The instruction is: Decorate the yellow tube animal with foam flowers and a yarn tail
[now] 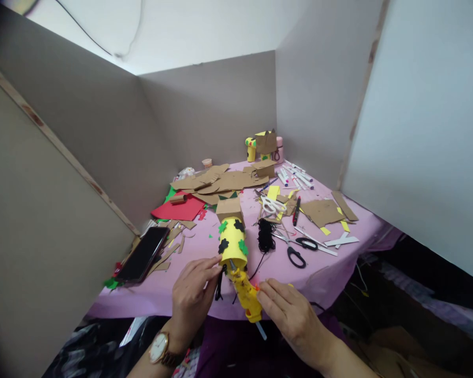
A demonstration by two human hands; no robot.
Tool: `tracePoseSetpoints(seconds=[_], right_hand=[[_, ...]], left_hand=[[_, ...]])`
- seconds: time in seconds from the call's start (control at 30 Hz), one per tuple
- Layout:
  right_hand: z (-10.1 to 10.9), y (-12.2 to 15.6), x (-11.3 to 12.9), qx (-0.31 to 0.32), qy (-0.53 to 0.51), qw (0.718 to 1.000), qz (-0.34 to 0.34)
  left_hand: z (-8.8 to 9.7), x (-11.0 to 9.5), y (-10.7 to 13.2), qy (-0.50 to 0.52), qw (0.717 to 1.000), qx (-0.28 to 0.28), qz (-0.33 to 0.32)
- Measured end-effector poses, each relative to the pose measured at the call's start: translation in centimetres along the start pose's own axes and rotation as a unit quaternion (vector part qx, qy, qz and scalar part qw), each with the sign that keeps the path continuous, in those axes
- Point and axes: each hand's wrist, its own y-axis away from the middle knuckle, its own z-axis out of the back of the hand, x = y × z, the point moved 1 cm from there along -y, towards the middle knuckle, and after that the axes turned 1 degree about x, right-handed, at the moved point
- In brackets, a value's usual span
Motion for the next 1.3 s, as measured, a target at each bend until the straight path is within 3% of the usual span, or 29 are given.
tracePoseSetpoints(seconds=[0.53, 1.3], right_hand=[[0.4, -0.5, 0.1, -0.011, 0.025, 1.0, 0.002], [-0.1, 1.2, -0.2, -0.024, -0.018, 0.999, -0.019]], left_hand=[[0.1, -0.1, -0.2, 0.0, 1.0, 0.003, 0.001], [-0.2, -0.3, -0.2, -0.027, 1.0, 0.002, 0.015]])
